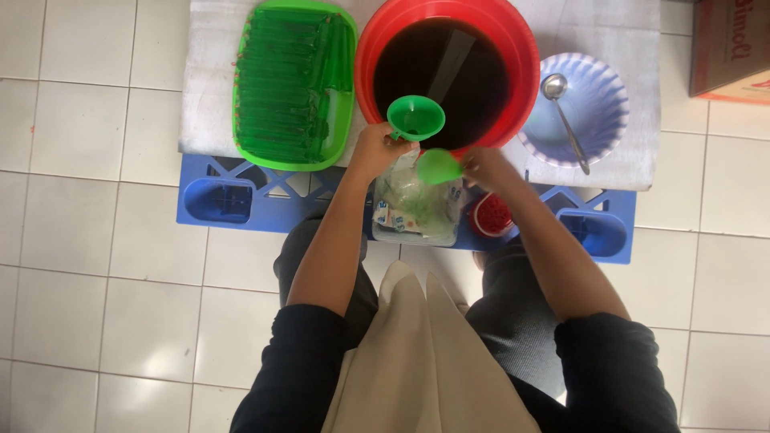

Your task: The person uses a ladle to pour a dark liquid from a large red bucket through a funnel into long plastic sleeves, then ties the end of each filled sleeve by hand.

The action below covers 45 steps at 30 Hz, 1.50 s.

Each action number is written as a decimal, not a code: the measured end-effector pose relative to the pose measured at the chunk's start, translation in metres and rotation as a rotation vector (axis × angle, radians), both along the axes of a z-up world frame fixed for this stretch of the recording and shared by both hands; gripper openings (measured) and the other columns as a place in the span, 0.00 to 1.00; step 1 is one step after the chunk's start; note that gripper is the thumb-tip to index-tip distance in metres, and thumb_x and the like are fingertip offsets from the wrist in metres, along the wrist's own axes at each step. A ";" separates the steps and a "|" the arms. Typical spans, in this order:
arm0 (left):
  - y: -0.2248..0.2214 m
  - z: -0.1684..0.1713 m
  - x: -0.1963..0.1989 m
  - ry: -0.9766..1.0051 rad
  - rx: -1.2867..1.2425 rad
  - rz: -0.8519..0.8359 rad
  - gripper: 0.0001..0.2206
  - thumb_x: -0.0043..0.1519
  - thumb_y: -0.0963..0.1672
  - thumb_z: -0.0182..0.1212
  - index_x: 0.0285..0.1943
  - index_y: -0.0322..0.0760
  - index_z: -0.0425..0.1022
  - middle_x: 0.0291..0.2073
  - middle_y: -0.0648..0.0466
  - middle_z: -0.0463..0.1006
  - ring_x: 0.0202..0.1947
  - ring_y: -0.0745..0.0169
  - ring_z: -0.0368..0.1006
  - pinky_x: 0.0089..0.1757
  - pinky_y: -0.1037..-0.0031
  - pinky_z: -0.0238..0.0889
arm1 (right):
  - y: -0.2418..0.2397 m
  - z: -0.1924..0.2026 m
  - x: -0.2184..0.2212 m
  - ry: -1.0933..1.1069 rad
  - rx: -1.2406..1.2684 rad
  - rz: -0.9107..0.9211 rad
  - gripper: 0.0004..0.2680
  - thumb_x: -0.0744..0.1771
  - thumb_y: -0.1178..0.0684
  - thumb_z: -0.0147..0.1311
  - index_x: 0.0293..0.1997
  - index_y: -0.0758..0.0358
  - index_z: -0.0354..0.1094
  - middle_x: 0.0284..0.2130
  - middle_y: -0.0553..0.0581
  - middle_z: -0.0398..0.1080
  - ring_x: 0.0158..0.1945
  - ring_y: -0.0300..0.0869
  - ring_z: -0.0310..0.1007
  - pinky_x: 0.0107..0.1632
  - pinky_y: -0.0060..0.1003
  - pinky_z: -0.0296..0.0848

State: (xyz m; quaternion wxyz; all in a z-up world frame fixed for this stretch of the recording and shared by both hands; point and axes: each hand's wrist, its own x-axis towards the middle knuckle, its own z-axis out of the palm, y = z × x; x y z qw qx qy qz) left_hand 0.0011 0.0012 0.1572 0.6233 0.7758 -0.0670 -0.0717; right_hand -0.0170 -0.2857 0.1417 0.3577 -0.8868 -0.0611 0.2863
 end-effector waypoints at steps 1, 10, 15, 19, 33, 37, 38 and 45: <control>-0.003 0.003 0.001 0.003 -0.005 0.002 0.12 0.55 0.45 0.76 0.44 0.40 0.83 0.33 0.54 0.83 0.31 0.65 0.78 0.38 0.70 0.73 | -0.018 -0.016 0.013 0.003 -0.005 0.002 0.09 0.67 0.62 0.55 0.51 0.70 0.71 0.39 0.75 0.77 0.35 0.57 0.82 0.52 0.53 0.72; -0.023 0.000 0.009 0.036 0.029 0.031 0.13 0.55 0.43 0.75 0.47 0.36 0.83 0.32 0.49 0.84 0.33 0.55 0.82 0.40 0.65 0.73 | -0.033 -0.109 0.067 -0.258 -0.536 -0.170 0.09 0.68 0.54 0.58 0.53 0.46 0.75 0.40 0.59 0.78 0.48 0.57 0.80 0.50 0.53 0.78; -0.028 0.004 0.005 0.103 0.084 0.030 0.20 0.55 0.45 0.76 0.53 0.32 0.82 0.43 0.39 0.83 0.42 0.38 0.80 0.49 0.54 0.68 | -0.030 -0.159 0.080 -0.331 -0.701 0.012 0.14 0.68 0.61 0.51 0.56 0.44 0.74 0.42 0.52 0.78 0.47 0.53 0.81 0.61 0.52 0.63; -0.026 0.005 0.006 0.134 0.095 0.034 0.20 0.55 0.46 0.77 0.54 0.33 0.81 0.46 0.39 0.82 0.45 0.40 0.80 0.50 0.56 0.68 | -0.030 -0.169 0.086 -0.283 -0.661 -0.066 0.13 0.68 0.58 0.51 0.52 0.38 0.74 0.41 0.48 0.80 0.47 0.51 0.81 0.60 0.53 0.57; -0.020 0.003 0.002 0.088 0.216 -0.065 0.19 0.54 0.46 0.76 0.52 0.35 0.82 0.47 0.40 0.82 0.51 0.33 0.77 0.55 0.53 0.65 | -0.016 -0.025 0.079 -0.484 -0.026 -0.418 0.08 0.67 0.61 0.61 0.50 0.56 0.78 0.40 0.57 0.80 0.42 0.48 0.82 0.49 0.43 0.76; -0.022 -0.016 0.005 0.071 0.224 -0.073 0.19 0.52 0.46 0.77 0.51 0.38 0.83 0.42 0.46 0.83 0.42 0.48 0.82 0.50 0.59 0.68 | -0.009 0.034 0.053 -0.485 0.083 -0.417 0.09 0.67 0.63 0.59 0.50 0.60 0.78 0.38 0.58 0.80 0.40 0.45 0.82 0.48 0.38 0.76; -0.022 -0.018 0.005 0.063 0.228 -0.088 0.19 0.52 0.46 0.77 0.50 0.39 0.83 0.42 0.45 0.83 0.43 0.42 0.81 0.50 0.58 0.69 | -0.008 0.045 0.046 -0.493 0.133 -0.402 0.09 0.67 0.63 0.59 0.50 0.60 0.78 0.38 0.59 0.80 0.40 0.45 0.82 0.49 0.38 0.76; -0.024 -0.010 0.005 0.089 0.118 -0.071 0.17 0.53 0.45 0.77 0.50 0.38 0.83 0.41 0.48 0.83 0.40 0.55 0.81 0.51 0.63 0.68 | -0.001 0.103 0.016 -0.677 0.179 -0.147 0.09 0.64 0.66 0.62 0.47 0.60 0.79 0.37 0.60 0.80 0.44 0.56 0.80 0.51 0.44 0.75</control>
